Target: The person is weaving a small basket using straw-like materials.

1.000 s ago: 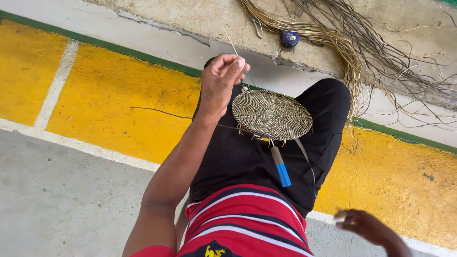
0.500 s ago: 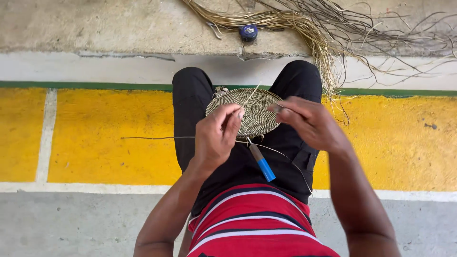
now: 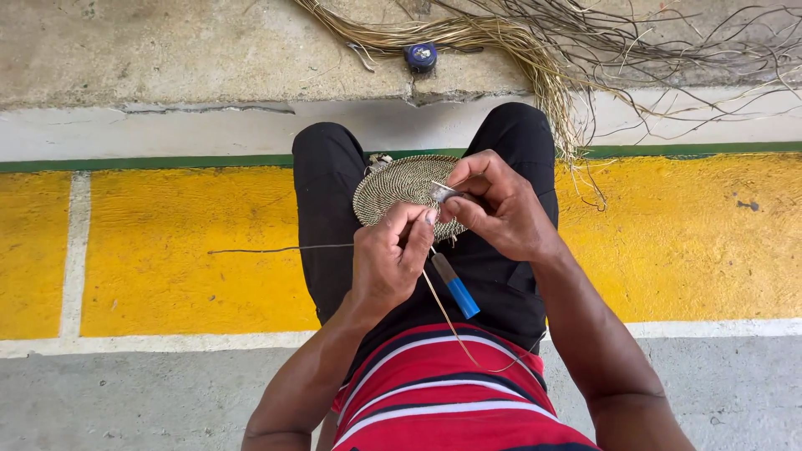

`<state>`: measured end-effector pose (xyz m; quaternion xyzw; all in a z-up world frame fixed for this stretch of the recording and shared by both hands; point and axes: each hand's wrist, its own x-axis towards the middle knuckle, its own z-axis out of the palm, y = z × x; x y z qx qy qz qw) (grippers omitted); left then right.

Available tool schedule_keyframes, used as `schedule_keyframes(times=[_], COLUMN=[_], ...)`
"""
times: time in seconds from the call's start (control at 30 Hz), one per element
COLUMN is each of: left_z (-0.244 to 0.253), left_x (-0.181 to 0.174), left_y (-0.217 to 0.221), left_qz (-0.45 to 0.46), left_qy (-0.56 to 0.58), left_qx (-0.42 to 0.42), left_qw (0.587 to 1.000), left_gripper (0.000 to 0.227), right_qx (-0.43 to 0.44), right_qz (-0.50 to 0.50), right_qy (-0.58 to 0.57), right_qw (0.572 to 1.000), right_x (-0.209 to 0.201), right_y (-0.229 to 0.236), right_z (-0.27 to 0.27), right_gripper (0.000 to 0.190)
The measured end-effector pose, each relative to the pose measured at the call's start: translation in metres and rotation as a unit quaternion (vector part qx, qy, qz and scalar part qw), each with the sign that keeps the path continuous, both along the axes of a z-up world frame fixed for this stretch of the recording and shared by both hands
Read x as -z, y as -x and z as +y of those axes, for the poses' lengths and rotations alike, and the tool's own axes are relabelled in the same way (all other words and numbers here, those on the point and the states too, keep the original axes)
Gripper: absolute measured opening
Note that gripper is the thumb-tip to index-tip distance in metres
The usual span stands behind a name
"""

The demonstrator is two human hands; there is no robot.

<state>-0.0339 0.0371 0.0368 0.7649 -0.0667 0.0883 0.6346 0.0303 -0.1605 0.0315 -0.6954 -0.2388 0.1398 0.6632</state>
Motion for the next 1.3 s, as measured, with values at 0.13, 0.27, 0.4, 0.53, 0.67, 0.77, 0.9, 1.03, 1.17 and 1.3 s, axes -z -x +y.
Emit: schedule_keyframes(times=[0.13,0.27,0.4,0.53,0.67,0.77,0.9,1.03,1.17,1.3], left_z=[0.001,0.003,0.003,0.004,0.01,0.011,0.002,0.002,0.0,-0.002], left_x=[0.005,0.008,0.011,0.01,0.014,0.018,0.02,0.016,0.023,0.026], left_y=[0.003,0.004,0.005,0.006,0.006,0.006,0.002,0.004,0.008,0.01], left_qz=[-0.018,-0.041,-0.056,-0.079,-0.048,0.055,0.177,0.238,0.263,0.252], left_qy=[-0.017,-0.034,-0.048,-0.059,-0.012,0.105,0.325,0.433,0.488,0.502], left_qx=[-0.005,-0.014,-0.016,-0.018,-0.029,0.006,0.114,0.161,0.204,0.215], left_qw=[1.0,0.998,0.997,0.995,0.998,0.993,0.922,0.854,0.807,0.799], left_gripper=[0.009,0.008,0.007,0.008,0.013,0.018,0.024,0.025,0.026,0.027], right_qx=[0.007,0.017,0.026,0.022,0.084,0.083,-0.009,-0.041,-0.06,-0.053], right_qz=[-0.002,-0.005,0.003,0.02,0.029,0.048,0.027,-0.032,-0.038,-0.024], right_qy=[0.013,0.03,0.023,-0.009,-0.057,-0.048,0.003,-0.013,-0.056,-0.1], right_qw=[1.0,0.999,0.999,1.0,0.994,0.994,1.0,0.999,0.996,0.993], right_x=[0.0,-0.002,-0.004,0.006,0.018,-0.001,-0.006,0.009,0.015,0.02], right_y=[-0.001,-0.003,-0.003,-0.009,-0.021,-0.011,0.004,0.001,0.002,0.0], right_z=[0.0,0.0,-0.005,-0.018,-0.046,-0.035,-0.008,-0.013,-0.018,-0.023], right_gripper=[0.022,0.022,0.022,0.022,0.021,0.025,0.033,0.028,0.027,0.025])
